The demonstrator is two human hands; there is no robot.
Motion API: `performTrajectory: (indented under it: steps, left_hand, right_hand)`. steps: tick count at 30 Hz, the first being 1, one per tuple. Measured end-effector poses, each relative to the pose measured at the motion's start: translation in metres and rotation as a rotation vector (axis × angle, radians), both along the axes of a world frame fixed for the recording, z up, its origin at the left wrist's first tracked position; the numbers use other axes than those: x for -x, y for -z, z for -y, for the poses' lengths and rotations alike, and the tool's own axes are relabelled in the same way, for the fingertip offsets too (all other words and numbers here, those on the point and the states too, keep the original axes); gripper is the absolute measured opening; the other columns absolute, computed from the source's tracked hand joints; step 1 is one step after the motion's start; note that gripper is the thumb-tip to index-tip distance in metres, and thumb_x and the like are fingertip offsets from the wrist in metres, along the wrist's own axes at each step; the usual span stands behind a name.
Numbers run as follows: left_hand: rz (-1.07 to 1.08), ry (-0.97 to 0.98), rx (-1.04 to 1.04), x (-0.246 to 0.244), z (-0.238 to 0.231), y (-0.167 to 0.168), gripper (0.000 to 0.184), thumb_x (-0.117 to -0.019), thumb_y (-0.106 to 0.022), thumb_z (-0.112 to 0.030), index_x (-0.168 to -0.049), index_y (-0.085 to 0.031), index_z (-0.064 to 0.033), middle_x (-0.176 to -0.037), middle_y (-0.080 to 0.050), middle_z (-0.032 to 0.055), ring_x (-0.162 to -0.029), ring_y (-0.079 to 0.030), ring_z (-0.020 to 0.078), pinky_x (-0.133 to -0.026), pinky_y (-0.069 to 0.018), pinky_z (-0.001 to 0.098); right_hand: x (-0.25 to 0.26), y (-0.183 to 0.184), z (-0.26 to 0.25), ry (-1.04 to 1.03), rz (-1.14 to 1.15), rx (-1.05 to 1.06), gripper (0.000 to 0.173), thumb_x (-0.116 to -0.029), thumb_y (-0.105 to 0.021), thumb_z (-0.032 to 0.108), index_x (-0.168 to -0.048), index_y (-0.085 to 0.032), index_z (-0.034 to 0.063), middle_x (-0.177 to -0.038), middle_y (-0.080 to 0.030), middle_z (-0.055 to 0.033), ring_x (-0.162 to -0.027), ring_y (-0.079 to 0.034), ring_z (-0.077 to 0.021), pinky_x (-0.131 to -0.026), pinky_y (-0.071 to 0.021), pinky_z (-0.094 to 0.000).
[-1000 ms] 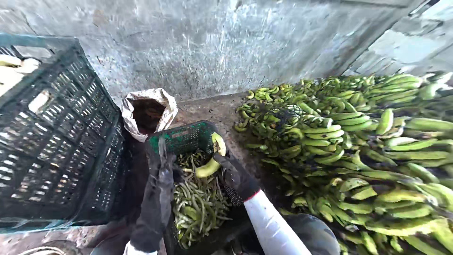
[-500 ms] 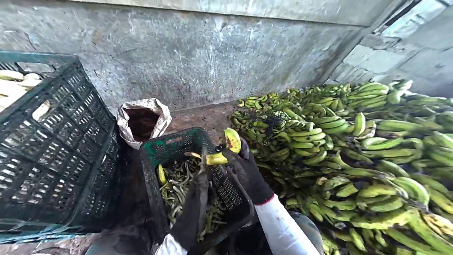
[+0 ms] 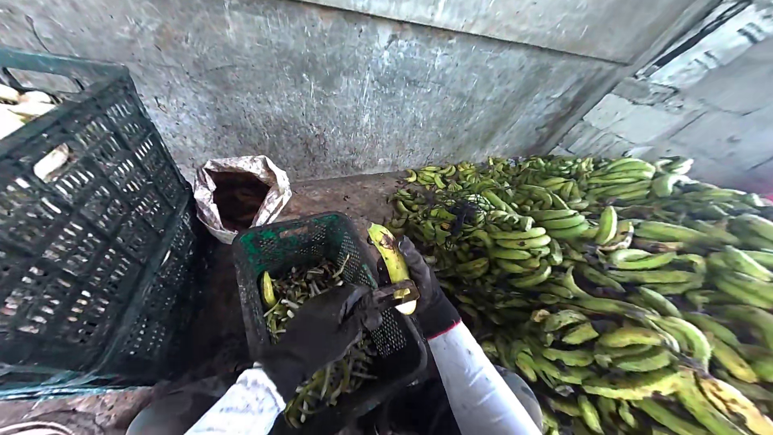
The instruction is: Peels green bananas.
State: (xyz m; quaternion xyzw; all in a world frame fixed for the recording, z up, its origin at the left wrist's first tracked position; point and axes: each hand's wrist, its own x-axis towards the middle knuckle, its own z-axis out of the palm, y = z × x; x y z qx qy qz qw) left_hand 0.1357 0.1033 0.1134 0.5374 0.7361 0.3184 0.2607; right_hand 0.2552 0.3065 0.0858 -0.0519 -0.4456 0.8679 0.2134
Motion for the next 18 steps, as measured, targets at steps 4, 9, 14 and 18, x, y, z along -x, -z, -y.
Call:
performTrajectory:
  steps: [4, 9, 14, 18]
  left_hand:
    - [-0.231, -0.110, 0.001, 0.012, -0.011, 0.019, 0.056, -0.1007, -0.056, -0.048, -0.148, -0.054, -0.0189, -0.136, -0.062, 0.0164, -0.122, -0.062, 0.0371, -0.103, -0.0481, 0.0583]
    - [-0.399, -0.521, -0.179, 0.040, -0.019, 0.028, 0.056, -0.0993, -0.057, -0.050, -0.141, -0.061, -0.0120, -0.125, -0.065, 0.0270, -0.113, -0.063, 0.0484, -0.094, -0.0484, 0.0667]
    - [-0.070, -0.431, -0.147, 0.053, -0.004, 0.013, 0.049, -0.1028, -0.055, -0.046, -0.142, -0.056, -0.0177, -0.125, -0.066, 0.0169, -0.106, -0.067, 0.0347, -0.090, -0.0539, 0.0611]
    - [0.303, -0.182, -0.037, 0.022, 0.002, 0.014, 0.042, -0.1032, -0.051, -0.054, -0.133, -0.062, -0.0267, -0.093, -0.067, -0.0025, -0.076, -0.062, 0.0101, -0.069, -0.0549, 0.0361]
  right_hand:
    - [0.010, 0.012, 0.027, 0.033, 0.036, 0.089, 0.039, -0.1076, -0.035, 0.039, -0.113, -0.061, 0.0101, -0.086, -0.072, -0.0073, -0.073, -0.071, -0.0147, -0.064, -0.0613, -0.0305]
    - [0.014, 0.033, 0.060, 0.101, 0.003, 0.254, 0.036, -0.1089, -0.035, 0.038, -0.120, -0.060, 0.0144, -0.097, -0.071, -0.0034, -0.082, -0.070, -0.0106, -0.069, -0.0611, -0.0292]
    - [-0.002, 0.043, 0.045, 0.198, -0.056, 0.098, 0.043, -0.0917, -0.070, 0.041, -0.124, -0.059, 0.0140, -0.099, -0.071, -0.0004, -0.080, -0.070, -0.0078, -0.064, -0.0615, -0.0277]
    - [-0.004, 0.034, 0.017, 0.501, 0.194, -0.287, 0.043, -0.1011, -0.051, 0.037, -0.127, -0.055, 0.0027, -0.094, -0.066, -0.0046, -0.079, -0.066, -0.0096, -0.071, -0.0593, -0.0285]
